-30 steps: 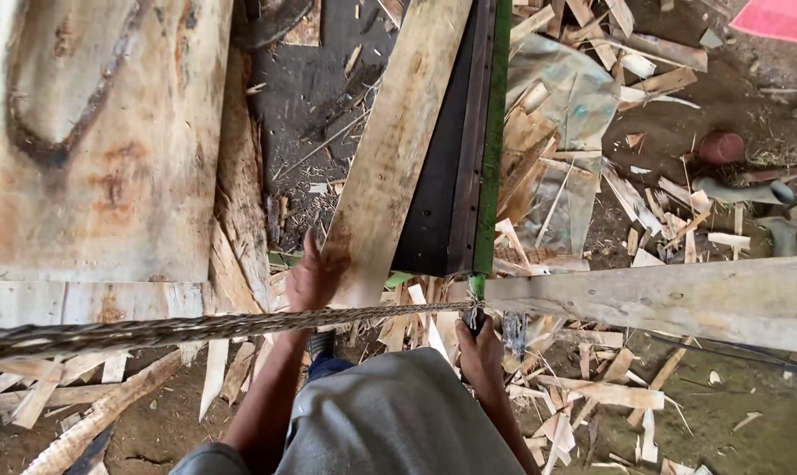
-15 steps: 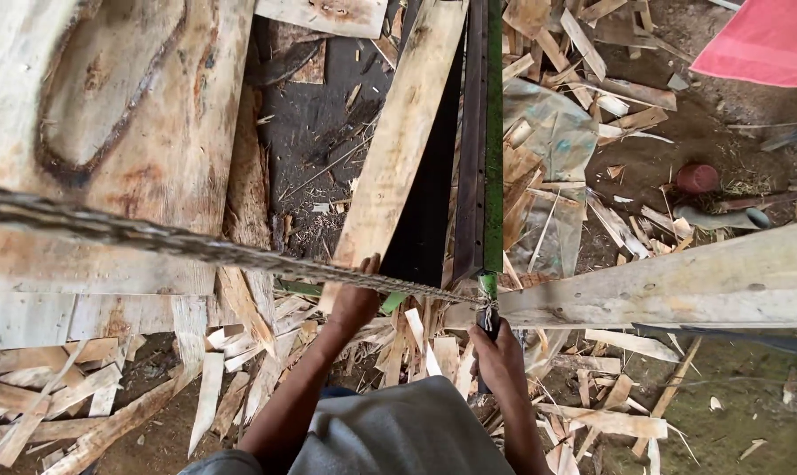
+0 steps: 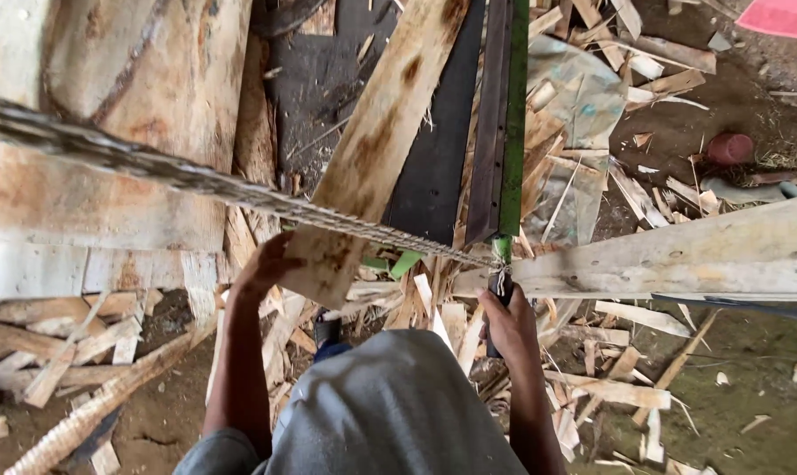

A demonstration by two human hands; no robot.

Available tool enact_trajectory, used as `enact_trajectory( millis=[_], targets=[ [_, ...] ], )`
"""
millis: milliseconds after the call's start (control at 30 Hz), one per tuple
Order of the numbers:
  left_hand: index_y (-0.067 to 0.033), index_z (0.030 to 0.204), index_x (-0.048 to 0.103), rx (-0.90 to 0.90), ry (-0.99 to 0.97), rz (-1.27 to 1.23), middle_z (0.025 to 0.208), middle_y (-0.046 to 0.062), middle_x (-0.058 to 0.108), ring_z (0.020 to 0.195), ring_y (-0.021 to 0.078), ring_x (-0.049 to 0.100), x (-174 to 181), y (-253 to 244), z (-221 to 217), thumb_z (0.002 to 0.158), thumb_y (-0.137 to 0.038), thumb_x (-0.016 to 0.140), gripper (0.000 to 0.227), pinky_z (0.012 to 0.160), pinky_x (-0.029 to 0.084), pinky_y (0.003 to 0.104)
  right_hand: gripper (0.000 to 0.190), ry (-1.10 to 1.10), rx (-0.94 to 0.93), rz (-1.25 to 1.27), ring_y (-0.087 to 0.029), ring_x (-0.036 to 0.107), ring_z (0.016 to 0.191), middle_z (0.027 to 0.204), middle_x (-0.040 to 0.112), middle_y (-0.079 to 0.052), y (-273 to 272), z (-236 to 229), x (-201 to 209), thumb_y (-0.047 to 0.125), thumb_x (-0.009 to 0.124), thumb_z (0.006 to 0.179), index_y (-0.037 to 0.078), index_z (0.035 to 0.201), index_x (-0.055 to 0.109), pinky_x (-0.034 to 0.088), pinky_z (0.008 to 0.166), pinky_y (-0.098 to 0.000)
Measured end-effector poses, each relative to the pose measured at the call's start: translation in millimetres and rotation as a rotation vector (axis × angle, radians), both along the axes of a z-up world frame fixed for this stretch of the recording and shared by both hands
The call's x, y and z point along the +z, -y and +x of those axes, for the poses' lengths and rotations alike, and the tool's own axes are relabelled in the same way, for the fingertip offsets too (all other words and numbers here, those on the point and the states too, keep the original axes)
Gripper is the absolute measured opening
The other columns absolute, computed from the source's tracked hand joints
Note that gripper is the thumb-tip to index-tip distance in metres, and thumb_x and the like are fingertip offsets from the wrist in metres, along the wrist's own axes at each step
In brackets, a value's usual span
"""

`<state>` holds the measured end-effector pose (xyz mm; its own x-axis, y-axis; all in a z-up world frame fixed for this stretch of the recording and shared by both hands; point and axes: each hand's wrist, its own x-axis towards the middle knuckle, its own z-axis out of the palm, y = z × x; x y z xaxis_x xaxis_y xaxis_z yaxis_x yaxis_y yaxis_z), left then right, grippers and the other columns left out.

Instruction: Trimming thin sheets of wood veneer using a manual lever cutter in a workshop.

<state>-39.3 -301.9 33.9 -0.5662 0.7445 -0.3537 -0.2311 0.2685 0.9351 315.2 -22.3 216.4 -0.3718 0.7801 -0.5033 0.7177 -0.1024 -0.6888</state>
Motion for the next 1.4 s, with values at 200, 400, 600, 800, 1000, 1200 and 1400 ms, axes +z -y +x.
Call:
enact_trajectory(
  millis=[200,400,600,800,1000,1200,1400],
  targets=[
    [-0.0019,0.141,0.056,-0.009,-0.518,-0.487,0.132,0.020,0.066,0.117,0.0317,0.064,-16,-18,-4,0.090,-0.030,0.083,0.064,0.098,0.052,0.043,0.037,-0.024,0.001,-0.015,-0.016,0.062,0.051,0.071,0.058,-0.003,-1,1,-10,0.038,0.066,0.094,0.005,0.108,0.059,0.054,0.043,-0.0322],
    [-0.0061,0.127,0.070,0.118,-0.390,-0.424,0.115,0.014,0.077,0.104,0.0281,0.073,-21,-44,-3,0.085,-0.030,0.077,0.048,0.092,0.057,0.042,0.036,-0.015,0.044,0.015,-0.017,0.064,0.054,0.073,0.060,-0.005,-4,5,-19,0.038,0.066,0.096,0.004,0.105,0.060,0.055,0.045,-0.0327],
    [0.0035,0.125,0.062,0.469,0.858,0.574,0.127,0.022,0.070,0.119,0.0309,0.067,-75,-56,-20,0.089,-0.047,0.073,0.063,0.105,0.055,0.048,0.041,0.020,0.078,0.036,-0.016,0.062,0.058,0.077,0.062,-0.004,-13,16,-40,0.047,0.062,0.094,0.009,0.109,0.061,0.057,0.046,-0.0337],
    [-0.0047,0.128,0.060,0.149,-0.056,-0.205,0.128,0.015,0.065,0.117,0.0279,0.059,-8,-55,-4,0.097,-0.025,0.064,0.038,0.104,0.051,0.046,0.049,0.003,0.039,-0.017,-0.017,0.062,0.055,0.076,0.062,-0.007,-8,7,-27,0.047,0.071,0.089,0.004,0.111,0.060,0.057,0.046,-0.0352],
    [-0.0044,0.128,0.066,-0.206,-0.707,0.041,0.129,0.016,0.067,0.121,0.0294,0.060,-34,-55,6,0.098,-0.003,0.055,0.032,0.106,0.049,0.043,0.050,0.075,0.027,0.007,-0.016,0.063,0.052,0.077,0.067,-0.009,-4,2,-18,0.048,0.071,0.089,0.004,0.109,0.061,0.057,0.048,-0.0339],
    [-0.0085,0.127,0.072,-0.008,0.039,-0.108,0.126,0.009,0.073,0.110,0.0191,0.066,1,-73,30,0.103,-0.027,0.062,0.032,0.100,0.052,0.034,0.049,0.030,0.051,0.002,-0.017,0.063,0.051,0.078,0.069,-0.007,-6,5,-21,0.051,0.068,0.089,0.006,0.109,0.060,0.057,0.046,-0.0344],
    [-0.0013,0.114,0.073,0.002,0.072,-0.143,0.106,0.013,0.078,0.092,0.0217,0.070,-42,-85,35,0.087,-0.022,0.081,0.034,0.087,0.057,0.037,0.046,0.019,0.022,0.012,-0.016,0.063,0.051,0.077,0.068,-0.007,0,1,-11,0.046,0.074,0.086,0.005,0.106,0.062,0.056,0.047,-0.0340]
  ],
)
